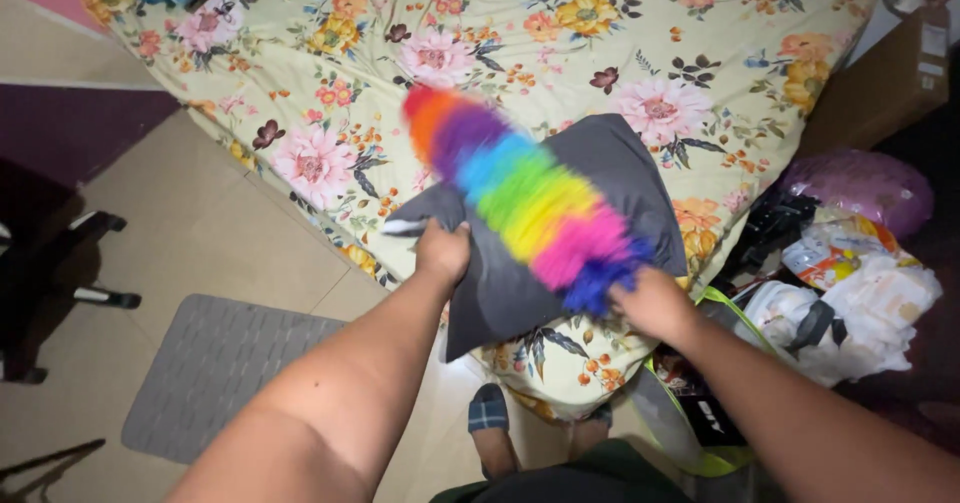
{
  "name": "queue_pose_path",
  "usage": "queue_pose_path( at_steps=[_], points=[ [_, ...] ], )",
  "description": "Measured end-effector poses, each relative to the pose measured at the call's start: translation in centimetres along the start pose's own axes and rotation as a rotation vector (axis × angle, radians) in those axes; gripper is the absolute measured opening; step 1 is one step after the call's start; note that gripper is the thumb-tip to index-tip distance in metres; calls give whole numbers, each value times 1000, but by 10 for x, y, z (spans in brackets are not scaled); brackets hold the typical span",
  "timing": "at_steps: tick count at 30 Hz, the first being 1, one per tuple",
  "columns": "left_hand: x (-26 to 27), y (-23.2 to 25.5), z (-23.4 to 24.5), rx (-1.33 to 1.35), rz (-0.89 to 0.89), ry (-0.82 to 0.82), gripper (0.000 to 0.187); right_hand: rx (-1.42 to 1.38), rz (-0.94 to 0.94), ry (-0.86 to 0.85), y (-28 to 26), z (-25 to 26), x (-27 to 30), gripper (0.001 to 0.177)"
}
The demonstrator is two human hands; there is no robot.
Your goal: Arranging pillows and cleaning the bed area using a duster.
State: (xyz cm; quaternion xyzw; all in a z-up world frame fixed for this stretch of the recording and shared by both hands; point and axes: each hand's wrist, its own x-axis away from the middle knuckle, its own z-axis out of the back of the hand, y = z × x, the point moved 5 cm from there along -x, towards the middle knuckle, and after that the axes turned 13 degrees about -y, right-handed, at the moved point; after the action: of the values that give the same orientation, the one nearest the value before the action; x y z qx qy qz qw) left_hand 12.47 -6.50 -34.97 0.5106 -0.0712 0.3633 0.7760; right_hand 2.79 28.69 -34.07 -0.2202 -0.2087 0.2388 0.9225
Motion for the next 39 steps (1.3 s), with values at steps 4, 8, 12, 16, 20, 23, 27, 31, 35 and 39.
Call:
queue_pose_path(
  at_steps=[4, 8, 12, 16, 20, 23, 27, 31, 35, 39],
  points=[
    [9, 1, 0, -2, -11, 34, 55, -53, 90, -76, 4, -19, -2, 33],
    [20, -8, -4, 21, -23, 42, 53, -82, -63, -76, 86, -7, -11, 40],
    [40, -10, -18, -83, -29, 39, 47, -34, -167, -42, 125, 13, -4, 42],
    [65, 0, -33, -170, -16, 26, 41, -2, -134, 59, 146, 42, -5, 40],
    [67, -4, -45, -207, -8, 47, 39, 8, -108, 122, 155, 57, 1, 40],
    [64, -11, -54, -265, -33, 55, 41, 35, 7, 96, 150, 63, 11, 41],
    [80, -12, -60, -300, -13, 24, 45, 73, -51, 11, 175, 82, 21, 42],
    [125, 17, -54, -50, 71, 67, 53, 82, -177, 86, 227, 100, 31, 43],
    [126, 10, -66, 470, 71, 128, 69, 89, -292, 169, 278, 116, 28, 45],
    [138, 29, -70, 93, -441, 118, 82, 71, -356, 186, 243, 112, 54, 46]
  ],
)
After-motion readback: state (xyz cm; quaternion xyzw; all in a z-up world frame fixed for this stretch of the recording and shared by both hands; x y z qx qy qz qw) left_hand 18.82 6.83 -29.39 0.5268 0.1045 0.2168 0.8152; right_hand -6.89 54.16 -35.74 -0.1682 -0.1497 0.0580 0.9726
